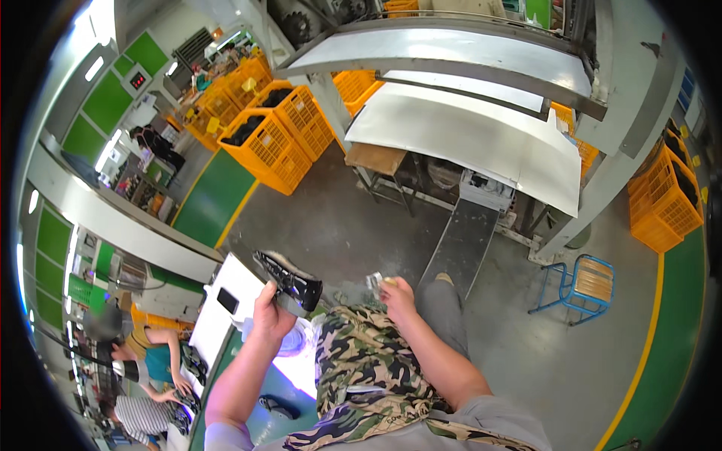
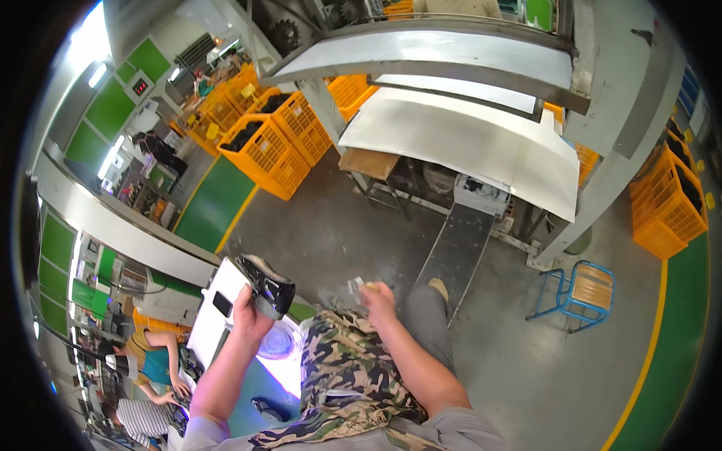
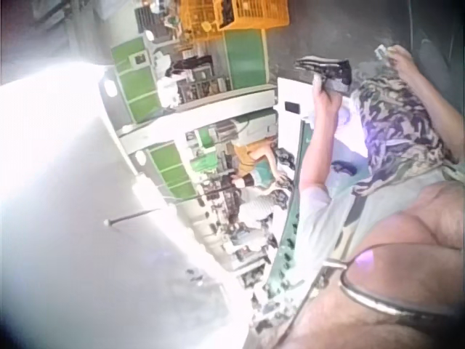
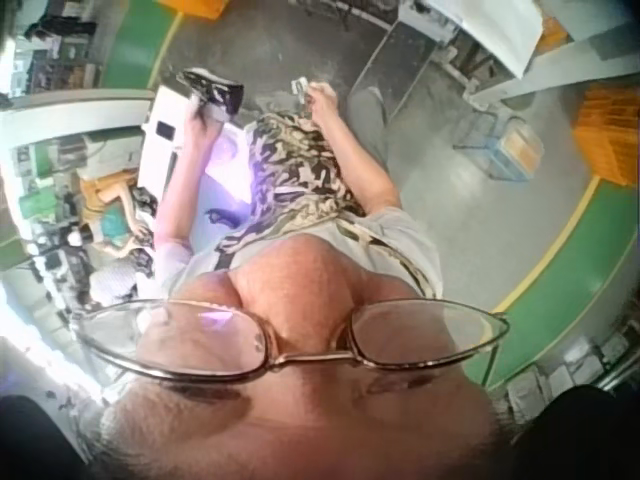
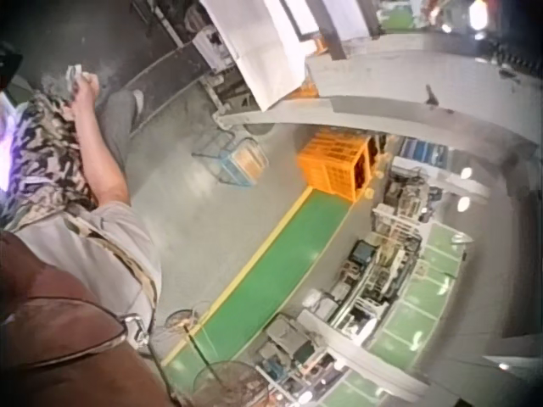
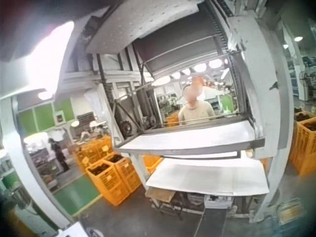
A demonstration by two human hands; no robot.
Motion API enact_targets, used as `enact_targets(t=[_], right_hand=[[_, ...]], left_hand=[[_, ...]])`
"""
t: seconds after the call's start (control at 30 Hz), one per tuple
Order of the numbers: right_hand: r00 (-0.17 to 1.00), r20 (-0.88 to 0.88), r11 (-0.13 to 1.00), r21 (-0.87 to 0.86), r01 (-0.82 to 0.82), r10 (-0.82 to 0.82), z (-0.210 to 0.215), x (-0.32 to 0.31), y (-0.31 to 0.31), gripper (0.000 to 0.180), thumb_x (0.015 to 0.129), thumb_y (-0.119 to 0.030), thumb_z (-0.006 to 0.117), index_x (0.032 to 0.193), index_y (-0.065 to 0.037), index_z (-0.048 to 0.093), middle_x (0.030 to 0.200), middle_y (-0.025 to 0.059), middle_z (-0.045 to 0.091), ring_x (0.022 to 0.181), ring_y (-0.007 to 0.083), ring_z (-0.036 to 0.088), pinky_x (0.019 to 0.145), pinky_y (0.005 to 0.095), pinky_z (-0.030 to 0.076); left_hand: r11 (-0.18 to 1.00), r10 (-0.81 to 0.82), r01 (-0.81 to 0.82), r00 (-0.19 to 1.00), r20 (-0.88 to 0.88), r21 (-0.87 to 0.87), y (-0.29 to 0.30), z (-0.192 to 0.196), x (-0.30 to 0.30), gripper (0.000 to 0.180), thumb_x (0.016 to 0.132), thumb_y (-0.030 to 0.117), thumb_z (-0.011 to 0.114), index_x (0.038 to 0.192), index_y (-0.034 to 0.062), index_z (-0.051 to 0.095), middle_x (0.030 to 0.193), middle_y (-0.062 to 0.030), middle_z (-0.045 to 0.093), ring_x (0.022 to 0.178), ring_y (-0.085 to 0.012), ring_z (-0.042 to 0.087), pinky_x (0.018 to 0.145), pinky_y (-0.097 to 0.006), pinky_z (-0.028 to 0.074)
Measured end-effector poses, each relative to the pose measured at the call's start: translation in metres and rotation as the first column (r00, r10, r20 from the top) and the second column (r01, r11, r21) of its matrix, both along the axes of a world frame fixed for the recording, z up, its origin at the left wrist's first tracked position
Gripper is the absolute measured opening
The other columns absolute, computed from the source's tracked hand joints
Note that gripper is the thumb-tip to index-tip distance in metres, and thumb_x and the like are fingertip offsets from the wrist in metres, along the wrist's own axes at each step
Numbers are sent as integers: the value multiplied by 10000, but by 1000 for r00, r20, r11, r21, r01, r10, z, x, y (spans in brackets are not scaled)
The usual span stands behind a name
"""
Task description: Checking shoes for quality or marking them and placing them into an oven/conveyor belt system.
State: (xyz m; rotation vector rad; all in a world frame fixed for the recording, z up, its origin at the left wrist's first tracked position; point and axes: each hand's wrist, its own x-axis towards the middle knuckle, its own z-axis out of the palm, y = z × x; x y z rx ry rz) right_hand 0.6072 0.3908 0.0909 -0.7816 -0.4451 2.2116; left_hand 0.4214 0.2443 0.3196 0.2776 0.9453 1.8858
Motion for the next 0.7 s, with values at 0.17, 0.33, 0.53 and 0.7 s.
enact_targets(t=[0.17, 0.33, 0.53, 0.7], right_hand=[[996, 80, 999, -37, -39, 42, -50, 17, 21, 163, 865, -67, 717, 927, -108, 572, 868, 23, 645, 749, 144, 613, 658, 316, 492], [1000, 2, 1000, -25, -19, 19, -51, 4, 37, 181, 849, -57, 732, 909, -101, 567, 850, 29, 642, 708, 143, 602, 636, 319, 490], [997, -6, 997, 13, -73, 73, -52, -3, 40, 203, 833, -61, 755, 892, -99, 565, 835, 26, 636, 700, 137, 592, 625, 291, 481], [998, -39, 998, 4, -59, 59, -48, -5, 49, 203, 830, -59, 757, 893, -102, 568, 827, 15, 628, 704, 131, 591, 629, 288, 477]], left_hand=[[997, -83, 77, 942, -325, -31, 131, 107, -6, 310, 850, 151, 690, 1134, 46, 627, 1091, -121, 692, 1029, -297, 668, 997, -462, 520], [996, 5, 55, 731, -682, 65, 275, 244, -9, 286, 829, 82, 712, 1072, 15, 576, 970, -119, 674, 897, -245, 692, 845, -418, 592], [999, -17, 48, 268, -963, -4, 411, 334, 33, 459, 780, 138, 803, 1165, 1, 591, 997, -134, 688, 785, -260, 710, 670, -382, 590], [976, -194, 124, 145, -970, -176, 472, 340, 61, 422, 775, 172, 795, 1128, 27, 613, 1007, -85, 695, 876, -175, 703, 776, -353, 587]])
